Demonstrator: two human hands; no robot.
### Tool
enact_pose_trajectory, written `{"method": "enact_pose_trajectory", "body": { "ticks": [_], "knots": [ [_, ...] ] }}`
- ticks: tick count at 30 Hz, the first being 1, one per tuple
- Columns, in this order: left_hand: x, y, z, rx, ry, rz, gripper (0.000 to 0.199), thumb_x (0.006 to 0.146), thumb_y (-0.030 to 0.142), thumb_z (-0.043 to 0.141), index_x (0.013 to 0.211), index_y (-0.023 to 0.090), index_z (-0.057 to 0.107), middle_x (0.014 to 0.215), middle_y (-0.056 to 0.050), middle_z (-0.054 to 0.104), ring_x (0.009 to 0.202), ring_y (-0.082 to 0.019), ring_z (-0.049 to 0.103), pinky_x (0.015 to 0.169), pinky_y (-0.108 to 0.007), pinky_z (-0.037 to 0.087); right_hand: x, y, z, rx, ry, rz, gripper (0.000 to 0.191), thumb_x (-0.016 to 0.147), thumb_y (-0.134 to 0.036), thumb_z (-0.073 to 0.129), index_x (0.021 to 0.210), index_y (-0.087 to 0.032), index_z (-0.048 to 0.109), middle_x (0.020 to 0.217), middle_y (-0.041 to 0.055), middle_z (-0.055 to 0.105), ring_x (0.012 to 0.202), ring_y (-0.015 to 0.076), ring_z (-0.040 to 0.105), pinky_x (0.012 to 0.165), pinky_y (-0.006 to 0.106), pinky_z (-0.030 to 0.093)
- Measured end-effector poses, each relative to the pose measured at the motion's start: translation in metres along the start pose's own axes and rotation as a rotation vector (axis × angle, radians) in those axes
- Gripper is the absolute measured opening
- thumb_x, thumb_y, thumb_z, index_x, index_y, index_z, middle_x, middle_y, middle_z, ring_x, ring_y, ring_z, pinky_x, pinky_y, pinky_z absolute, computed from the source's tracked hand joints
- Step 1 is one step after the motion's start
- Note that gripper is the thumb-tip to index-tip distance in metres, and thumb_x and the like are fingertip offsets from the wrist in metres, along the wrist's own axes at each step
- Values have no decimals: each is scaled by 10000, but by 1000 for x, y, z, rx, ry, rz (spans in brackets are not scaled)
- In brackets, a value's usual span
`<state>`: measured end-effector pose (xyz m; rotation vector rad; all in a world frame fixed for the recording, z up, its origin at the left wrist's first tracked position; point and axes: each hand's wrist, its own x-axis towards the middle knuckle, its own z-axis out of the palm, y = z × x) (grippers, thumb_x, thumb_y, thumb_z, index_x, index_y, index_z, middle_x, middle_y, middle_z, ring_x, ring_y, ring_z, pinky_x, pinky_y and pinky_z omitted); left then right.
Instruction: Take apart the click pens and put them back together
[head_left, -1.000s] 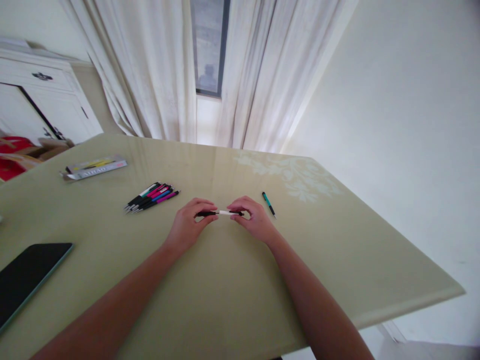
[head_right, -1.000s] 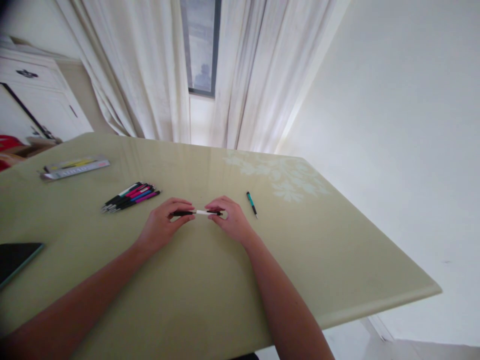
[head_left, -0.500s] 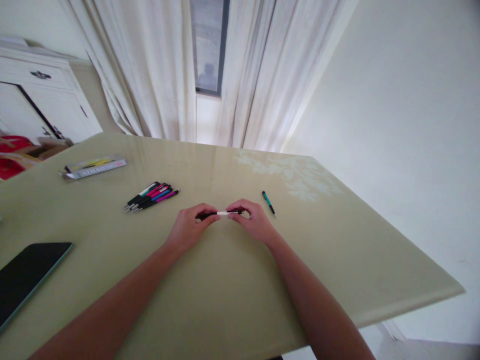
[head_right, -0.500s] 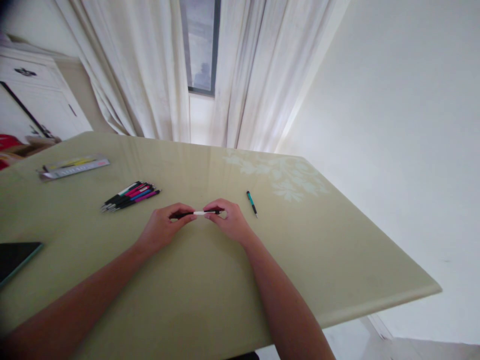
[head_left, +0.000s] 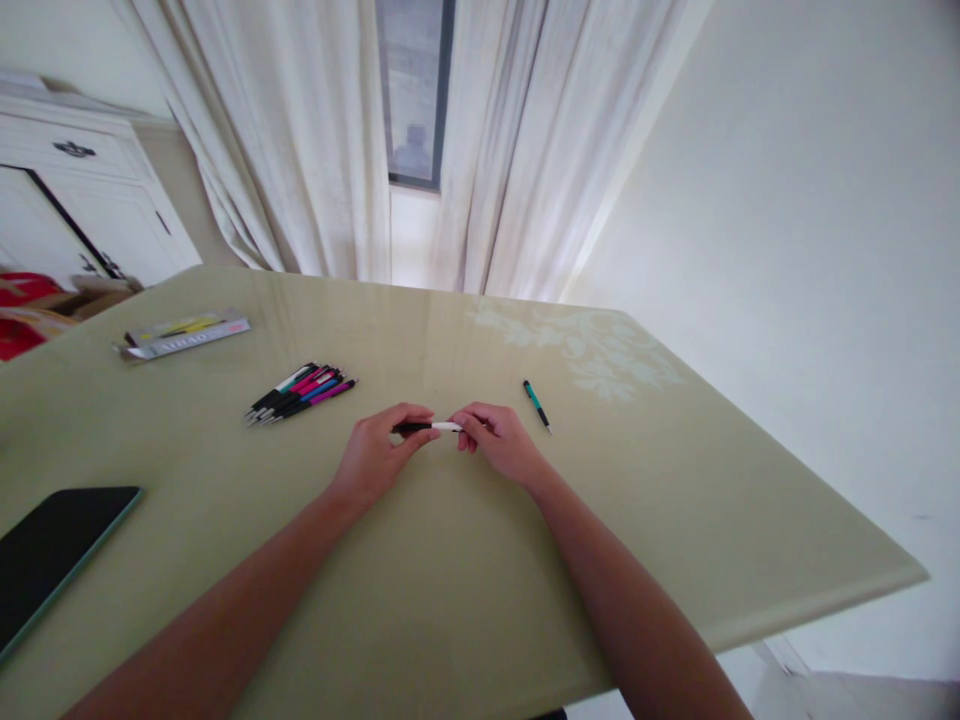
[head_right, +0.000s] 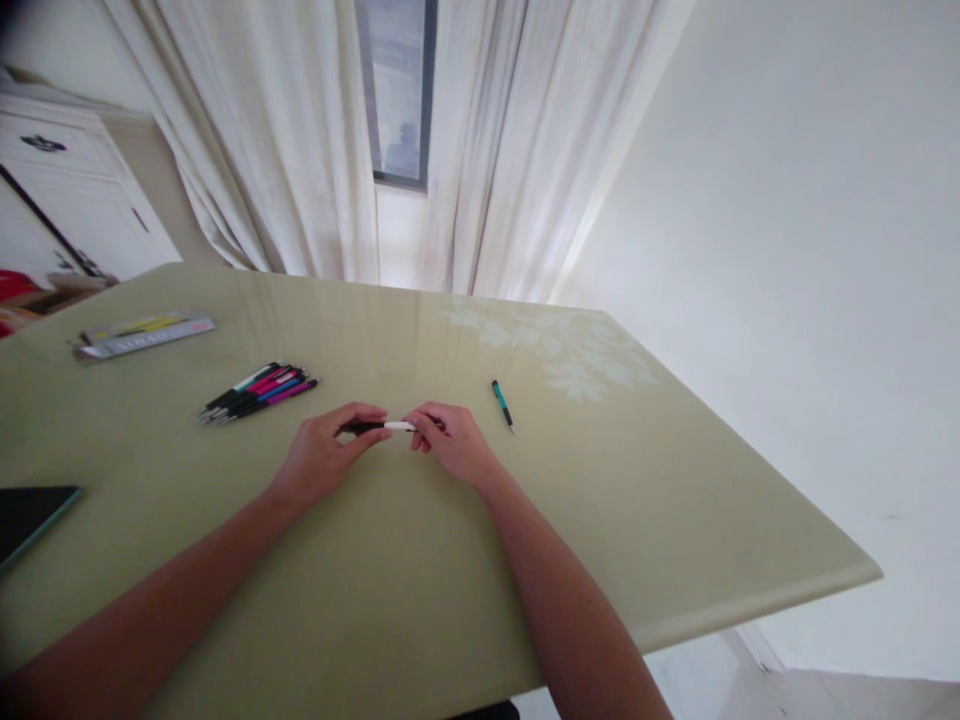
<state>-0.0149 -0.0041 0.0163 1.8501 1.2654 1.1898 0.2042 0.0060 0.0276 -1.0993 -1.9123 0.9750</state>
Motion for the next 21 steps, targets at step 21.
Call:
{"method": "enact_pose_trajectory", "body": {
  "ticks": [21],
  "knots": [
    [10,-12,-2,-325,68,-145,393,807,490,749,1059,189,724,978,-80,762,872,-219,704,756,-323,561,5,8,-3,55,129,38,362,1019,-430,502,850,-180,701,647,2,648,563,117,538,545,234,382]
  ]
}}
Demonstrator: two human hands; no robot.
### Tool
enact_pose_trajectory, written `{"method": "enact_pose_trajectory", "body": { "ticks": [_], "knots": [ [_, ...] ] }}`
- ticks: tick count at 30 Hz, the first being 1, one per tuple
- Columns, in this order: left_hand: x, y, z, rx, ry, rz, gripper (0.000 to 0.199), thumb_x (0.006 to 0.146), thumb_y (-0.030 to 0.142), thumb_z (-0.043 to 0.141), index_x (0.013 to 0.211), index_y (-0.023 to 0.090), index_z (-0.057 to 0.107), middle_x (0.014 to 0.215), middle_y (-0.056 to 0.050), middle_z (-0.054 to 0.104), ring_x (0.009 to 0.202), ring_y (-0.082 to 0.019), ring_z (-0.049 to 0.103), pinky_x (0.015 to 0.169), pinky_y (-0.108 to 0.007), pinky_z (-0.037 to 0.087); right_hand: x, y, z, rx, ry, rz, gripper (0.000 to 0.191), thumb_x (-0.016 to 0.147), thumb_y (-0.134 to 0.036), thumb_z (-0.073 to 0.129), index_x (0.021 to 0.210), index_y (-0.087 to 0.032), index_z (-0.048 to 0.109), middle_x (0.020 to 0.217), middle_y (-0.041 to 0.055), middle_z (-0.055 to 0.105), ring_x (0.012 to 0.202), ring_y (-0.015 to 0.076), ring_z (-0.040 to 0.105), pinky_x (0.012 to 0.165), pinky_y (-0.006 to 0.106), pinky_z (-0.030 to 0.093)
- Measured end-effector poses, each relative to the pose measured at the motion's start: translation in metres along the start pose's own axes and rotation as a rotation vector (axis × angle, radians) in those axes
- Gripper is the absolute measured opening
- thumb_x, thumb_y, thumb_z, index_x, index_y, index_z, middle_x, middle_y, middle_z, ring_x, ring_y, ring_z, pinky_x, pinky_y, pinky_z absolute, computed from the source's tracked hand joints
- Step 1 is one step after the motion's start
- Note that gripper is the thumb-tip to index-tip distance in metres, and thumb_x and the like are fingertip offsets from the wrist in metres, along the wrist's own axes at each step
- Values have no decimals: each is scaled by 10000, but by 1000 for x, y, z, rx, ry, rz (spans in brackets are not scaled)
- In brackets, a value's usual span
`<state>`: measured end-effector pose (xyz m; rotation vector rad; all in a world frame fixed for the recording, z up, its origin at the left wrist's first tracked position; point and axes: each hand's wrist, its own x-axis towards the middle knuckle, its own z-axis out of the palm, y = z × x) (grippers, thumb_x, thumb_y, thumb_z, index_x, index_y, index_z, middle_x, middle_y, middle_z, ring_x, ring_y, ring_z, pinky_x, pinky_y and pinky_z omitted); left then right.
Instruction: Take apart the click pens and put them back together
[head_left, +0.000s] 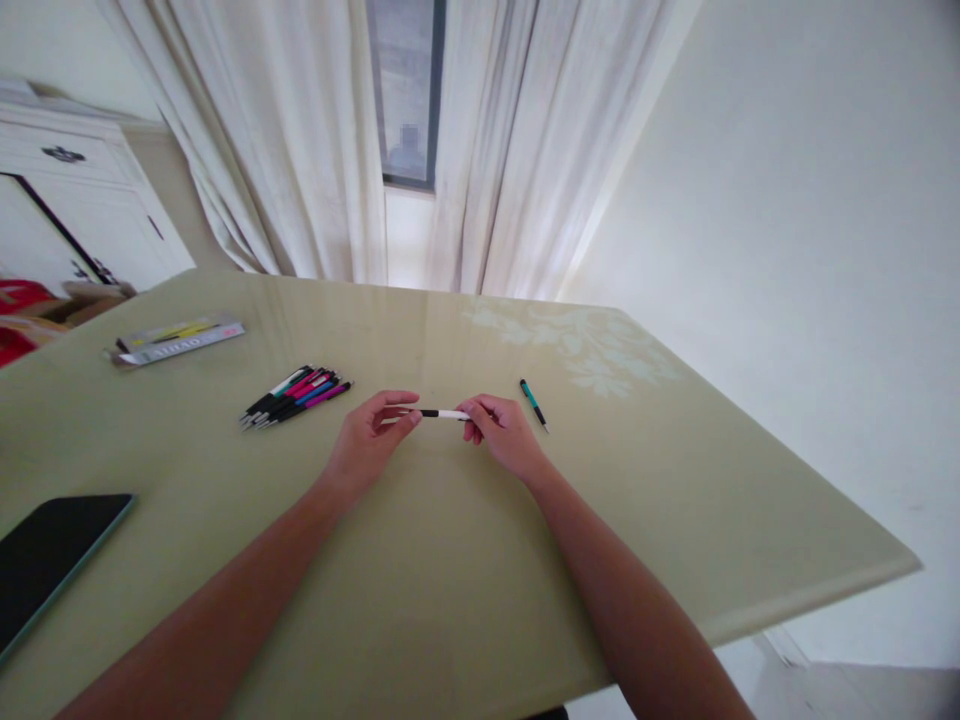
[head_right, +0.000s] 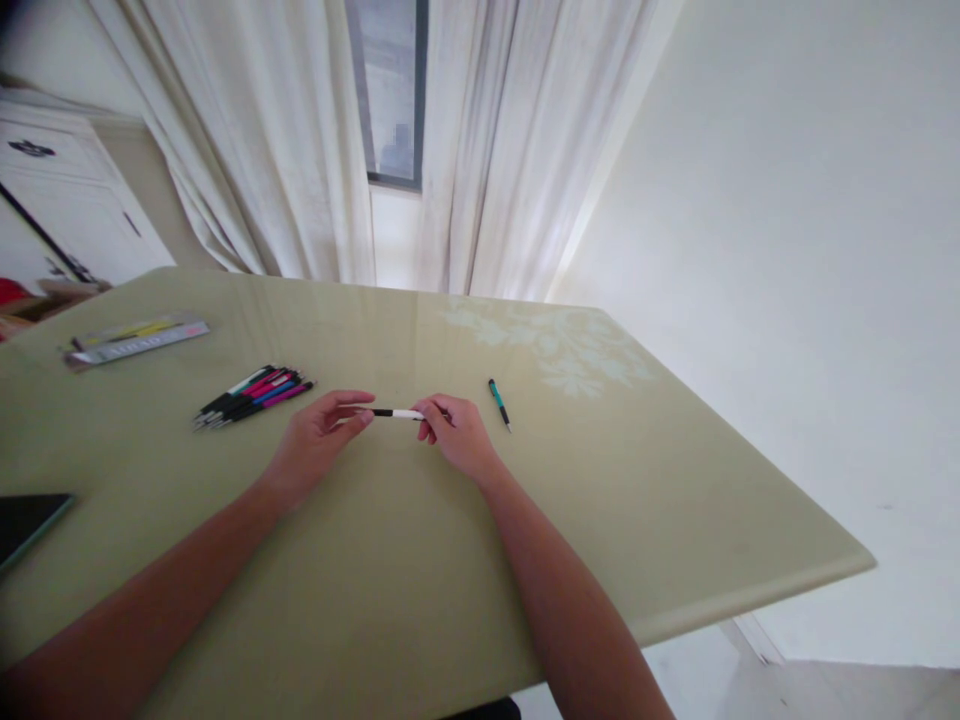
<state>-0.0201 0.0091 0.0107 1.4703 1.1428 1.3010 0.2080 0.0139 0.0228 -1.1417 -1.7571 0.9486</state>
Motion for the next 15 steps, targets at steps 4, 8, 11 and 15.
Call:
{"method": "enact_pose_trajectory", "body": {
  "ticks": [4,8,11,15],
  "knots": [
    [1,-1,0,40,2,-22,388,854,532,675,972,170,746,801,-65,741,721,-198,671,681,-317,545,0,-2,1,25,7,3,358,1010,-423,511,826,-176,691,649,4,649,558,114,539,533,229,384],
    [2,-3,-1,39,11,20,381,767,465,791,1026,191,736,1009,-76,757,884,-211,695,766,-310,546,0,-3,0,24,26,7,365,1004,-425,513,800,-175,683,641,5,650,547,110,536,525,224,385],
    [2,-4,-1,22,50,-34,407,851,548,683,1002,174,736,902,-81,757,804,-205,686,723,-314,547,0,-3,0,31,30,5,372,1004,-438,510,811,-175,688,643,10,653,547,112,537,524,225,393],
    [1,-5,-2,51,9,-28,363,823,525,726,925,178,758,796,-61,746,714,-192,661,666,-290,520,1,-3,0,36,55,12,371,1001,-455,507,869,-172,707,649,15,655,551,119,544,516,227,399]
  ]
}}
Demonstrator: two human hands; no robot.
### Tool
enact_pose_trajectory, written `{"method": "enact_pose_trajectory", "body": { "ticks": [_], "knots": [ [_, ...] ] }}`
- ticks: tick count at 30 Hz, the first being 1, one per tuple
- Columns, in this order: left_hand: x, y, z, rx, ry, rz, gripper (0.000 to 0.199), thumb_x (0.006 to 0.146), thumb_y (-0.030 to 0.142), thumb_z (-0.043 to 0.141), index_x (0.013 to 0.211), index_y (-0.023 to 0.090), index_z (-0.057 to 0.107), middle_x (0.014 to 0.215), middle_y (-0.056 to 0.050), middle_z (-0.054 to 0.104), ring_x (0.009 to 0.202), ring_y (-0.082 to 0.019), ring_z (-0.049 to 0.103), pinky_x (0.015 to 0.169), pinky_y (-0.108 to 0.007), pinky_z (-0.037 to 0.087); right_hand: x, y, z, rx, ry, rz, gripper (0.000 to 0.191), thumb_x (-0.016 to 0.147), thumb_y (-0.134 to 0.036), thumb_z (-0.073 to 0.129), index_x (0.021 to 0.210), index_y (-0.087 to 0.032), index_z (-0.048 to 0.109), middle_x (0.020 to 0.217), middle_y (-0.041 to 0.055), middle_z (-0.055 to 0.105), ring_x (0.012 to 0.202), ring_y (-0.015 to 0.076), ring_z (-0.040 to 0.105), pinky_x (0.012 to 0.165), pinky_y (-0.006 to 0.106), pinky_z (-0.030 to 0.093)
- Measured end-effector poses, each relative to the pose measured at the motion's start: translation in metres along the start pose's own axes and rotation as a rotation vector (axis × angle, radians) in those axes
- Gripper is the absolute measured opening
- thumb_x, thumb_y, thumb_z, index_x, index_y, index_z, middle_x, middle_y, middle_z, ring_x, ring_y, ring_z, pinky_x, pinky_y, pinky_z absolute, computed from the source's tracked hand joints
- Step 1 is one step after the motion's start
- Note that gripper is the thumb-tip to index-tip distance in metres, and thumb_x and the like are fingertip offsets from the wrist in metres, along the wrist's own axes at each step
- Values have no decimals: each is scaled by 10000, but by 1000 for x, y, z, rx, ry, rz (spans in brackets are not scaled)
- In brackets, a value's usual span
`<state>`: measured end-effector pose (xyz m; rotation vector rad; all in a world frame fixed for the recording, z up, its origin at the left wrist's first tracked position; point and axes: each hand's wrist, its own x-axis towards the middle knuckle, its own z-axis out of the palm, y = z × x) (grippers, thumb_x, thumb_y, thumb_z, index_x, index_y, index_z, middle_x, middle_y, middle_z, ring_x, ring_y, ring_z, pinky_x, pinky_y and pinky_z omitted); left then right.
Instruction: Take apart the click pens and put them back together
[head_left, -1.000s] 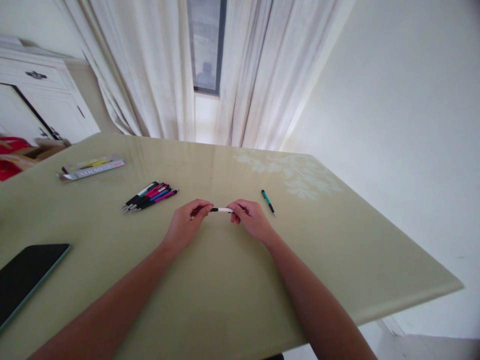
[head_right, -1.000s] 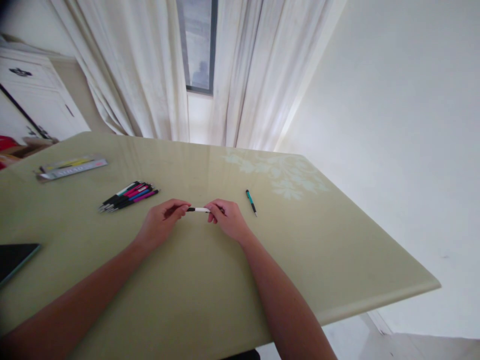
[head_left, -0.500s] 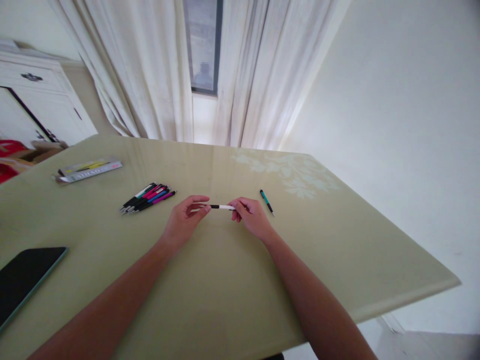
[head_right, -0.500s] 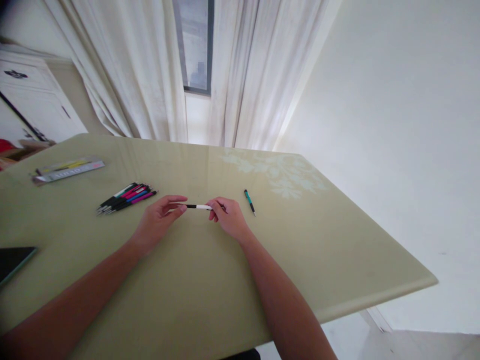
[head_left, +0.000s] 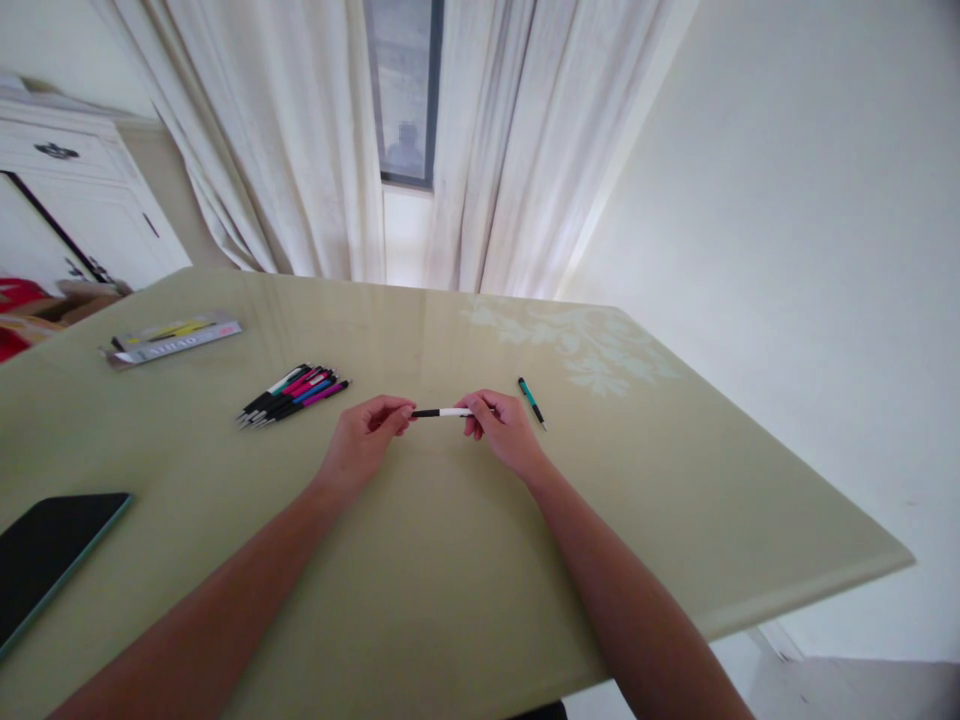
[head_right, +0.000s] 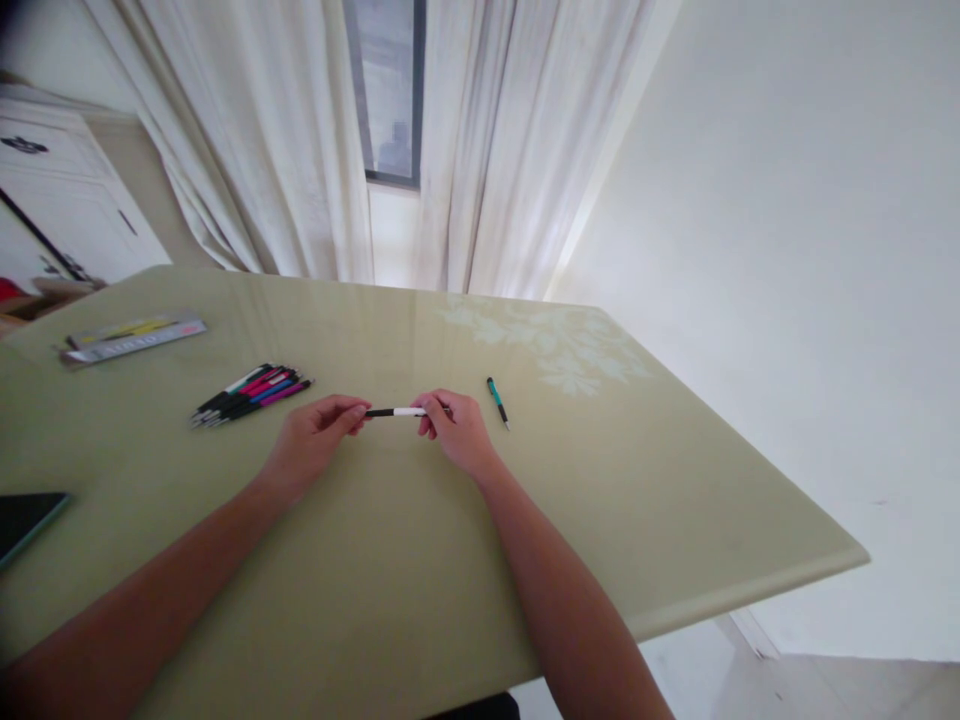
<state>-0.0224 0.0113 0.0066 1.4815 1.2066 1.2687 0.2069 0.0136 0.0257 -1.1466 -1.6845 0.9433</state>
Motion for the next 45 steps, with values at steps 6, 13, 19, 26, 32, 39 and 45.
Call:
{"method": "enact_pose_trajectory", "body": {
  "ticks": [6,13,19,26,32,39,45],
  "knots": [
    [0,2,-1,-3,41,8,401,856,558,682,958,179,763,874,-80,764,773,-202,682,701,-300,534,0,-2,1,26,32,-19,361,998,-452,511,920,-169,722,646,12,652,544,113,540,514,221,396],
    [1,-1,-1,-59,25,15,329,737,457,831,916,189,763,844,-60,767,758,-188,689,722,-295,541,0,-2,0,18,56,-7,373,990,-467,517,897,-167,718,641,15,651,541,115,537,514,223,397],
    [-1,6,2,-162,56,-37,407,770,538,788,961,179,757,927,-85,773,814,-206,710,797,-343,578,1,-1,2,50,58,-7,402,991,-500,509,921,-163,717,675,33,677,557,119,559,535,227,428],
    [-1,8,2,-161,-14,-98,402,732,558,800,841,171,775,770,-83,762,690,-199,677,694,-334,583,1,-1,2,83,72,10,377,975,-493,540,905,-166,714,671,35,686,554,119,564,528,228,435],
    [-1,8,2,-184,33,-76,410,738,557,807,891,178,777,801,-77,773,717,-202,696,735,-347,592,2,-1,2,116,64,38,382,979,-497,537,922,-163,713,676,33,694,541,116,571,525,229,435],
    [-4,12,4,-414,19,-126,399,712,482,856,953,193,723,971,-71,775,896,-203,720,864,-353,577,-1,-3,8,55,15,17,390,991,-505,512,916,-168,693,731,45,719,597,124,608,581,237,460],
    [-1,10,2,-526,77,-160,398,774,508,801,950,209,605,947,-52,764,872,-189,724,828,-345,568,6,15,-23,-244,337,60,330,946,-485,557,840,-194,670,740,50,694,659,164,604,645,285,451]
  ]
}}
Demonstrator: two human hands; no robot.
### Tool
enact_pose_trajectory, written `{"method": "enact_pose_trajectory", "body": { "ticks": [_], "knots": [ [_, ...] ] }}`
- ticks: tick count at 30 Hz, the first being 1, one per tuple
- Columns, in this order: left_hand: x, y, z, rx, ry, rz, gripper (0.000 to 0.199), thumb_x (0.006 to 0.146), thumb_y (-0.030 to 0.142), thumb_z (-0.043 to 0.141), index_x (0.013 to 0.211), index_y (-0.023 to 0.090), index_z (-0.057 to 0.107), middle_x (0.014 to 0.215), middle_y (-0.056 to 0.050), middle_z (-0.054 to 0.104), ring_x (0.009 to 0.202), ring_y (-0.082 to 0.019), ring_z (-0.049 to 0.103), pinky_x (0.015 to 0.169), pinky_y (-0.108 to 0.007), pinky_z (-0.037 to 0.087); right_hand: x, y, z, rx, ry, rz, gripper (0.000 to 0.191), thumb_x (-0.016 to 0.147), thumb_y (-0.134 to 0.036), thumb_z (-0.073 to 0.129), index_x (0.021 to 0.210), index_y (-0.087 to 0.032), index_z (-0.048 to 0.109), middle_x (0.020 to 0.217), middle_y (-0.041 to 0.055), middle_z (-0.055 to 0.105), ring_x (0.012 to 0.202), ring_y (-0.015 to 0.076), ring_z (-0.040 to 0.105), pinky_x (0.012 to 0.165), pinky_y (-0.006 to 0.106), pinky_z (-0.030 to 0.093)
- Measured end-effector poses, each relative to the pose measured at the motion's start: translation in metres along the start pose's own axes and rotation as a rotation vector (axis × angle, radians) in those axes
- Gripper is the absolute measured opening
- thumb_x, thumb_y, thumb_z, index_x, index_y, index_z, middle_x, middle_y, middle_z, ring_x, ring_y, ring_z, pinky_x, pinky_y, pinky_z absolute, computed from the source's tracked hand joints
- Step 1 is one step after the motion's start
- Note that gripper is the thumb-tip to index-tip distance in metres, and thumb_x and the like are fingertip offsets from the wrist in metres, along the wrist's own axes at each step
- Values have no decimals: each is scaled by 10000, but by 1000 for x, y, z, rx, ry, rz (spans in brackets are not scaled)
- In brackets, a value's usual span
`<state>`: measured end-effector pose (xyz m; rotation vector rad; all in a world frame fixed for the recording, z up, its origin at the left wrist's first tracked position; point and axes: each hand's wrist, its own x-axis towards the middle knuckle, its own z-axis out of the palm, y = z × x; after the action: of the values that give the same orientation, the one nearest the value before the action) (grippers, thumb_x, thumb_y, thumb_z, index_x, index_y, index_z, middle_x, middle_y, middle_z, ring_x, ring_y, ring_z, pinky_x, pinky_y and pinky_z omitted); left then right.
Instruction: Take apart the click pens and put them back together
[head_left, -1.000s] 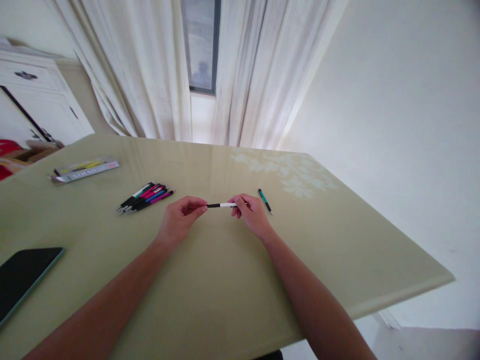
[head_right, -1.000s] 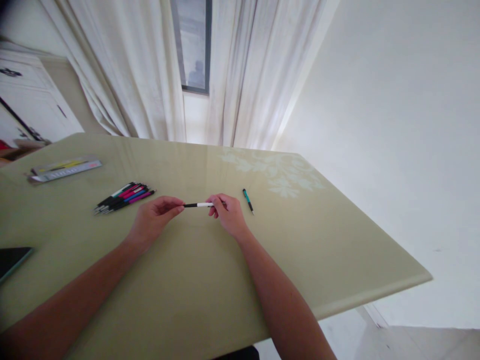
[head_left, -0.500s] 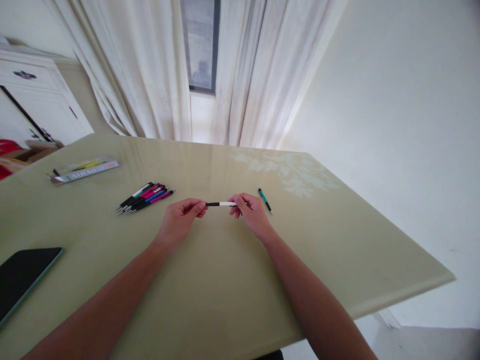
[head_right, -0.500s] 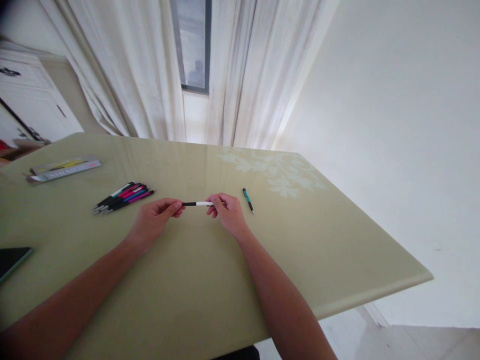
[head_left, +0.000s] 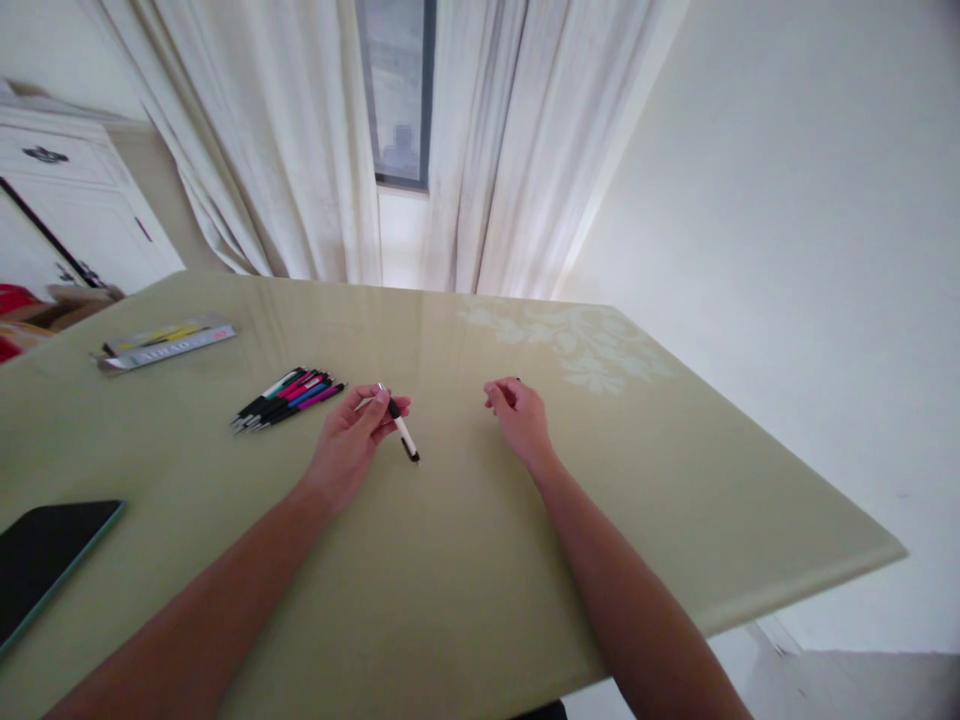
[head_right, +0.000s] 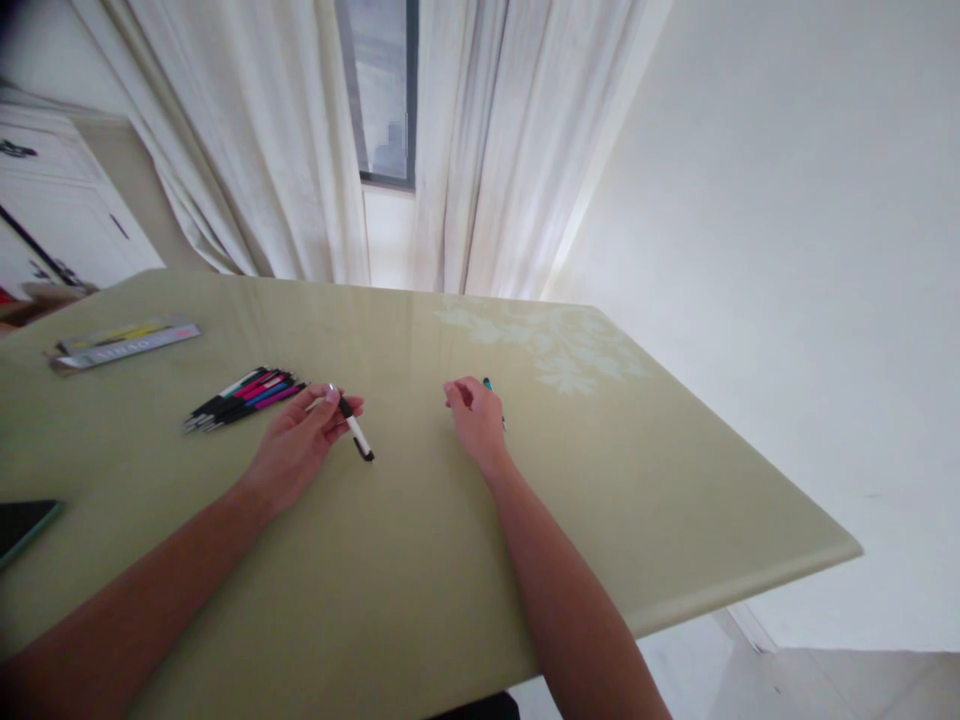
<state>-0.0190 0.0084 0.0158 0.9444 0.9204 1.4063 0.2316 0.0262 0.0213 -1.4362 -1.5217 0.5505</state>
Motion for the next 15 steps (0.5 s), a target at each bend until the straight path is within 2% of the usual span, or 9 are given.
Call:
{"method": "enact_pose_trajectory", "body": {
  "ticks": [3,5,6,8,9,11,12,15],
  "knots": [
    [0,-1,-1,1,2,-32,414,781,521,792,992,205,628,907,-37,753,770,-158,700,738,-295,555,11,16,-15,-76,154,-2,245,915,-421,595,818,-206,659,753,63,677,696,192,588,647,306,416],
    [-1,0,1,-10,-6,-28,415,785,531,785,984,199,634,929,-54,761,798,-161,699,715,-273,544,11,17,-17,-100,147,0,259,927,-413,587,792,-201,650,724,60,651,680,190,567,633,303,389],
    [-2,0,3,-29,-14,-25,413,784,528,786,980,199,631,953,-62,767,824,-164,701,718,-269,543,9,13,-15,-108,97,-4,294,946,-427,566,782,-198,649,708,53,641,667,183,557,628,298,380],
    [-4,2,6,-85,-34,-20,400,786,506,794,983,210,611,1008,-68,774,854,-166,706,746,-280,552,-2,-2,-5,-89,-82,-53,380,990,-469,504,784,-193,664,711,38,646,660,165,554,632,284,377],
    [-6,3,8,-111,-46,-17,392,789,492,796,987,218,597,1039,-66,774,869,-168,710,773,-297,560,-9,-12,2,-48,-226,-102,399,1012,-469,472,815,-192,681,736,32,661,673,156,563,636,273,377],
    [-8,5,10,-142,-59,-10,382,793,469,802,984,229,573,1082,-63,770,914,-181,717,832,-345,572,-23,-31,15,-7,-489,-206,335,1000,-463,534,883,-203,710,758,7,672,679,136,566,631,249,368],
    [-9,5,11,-146,-59,-7,379,794,460,804,981,232,566,1095,-62,767,942,-190,718,854,-366,575,-29,-39,20,-15,-554,-232,300,981,-457,579,884,-205,709,724,-8,656,650,126,546,612,242,352],
    [-8,5,11,-144,-46,-12,348,809,453,794,951,226,571,1087,-60,764,984,-206,714,866,-393,580,-38,-49,27,-54,-581,-257,317,1005,-387,552,788,-191,672,682,-16,631,608,108,510,600,239,331]
  ]
}}
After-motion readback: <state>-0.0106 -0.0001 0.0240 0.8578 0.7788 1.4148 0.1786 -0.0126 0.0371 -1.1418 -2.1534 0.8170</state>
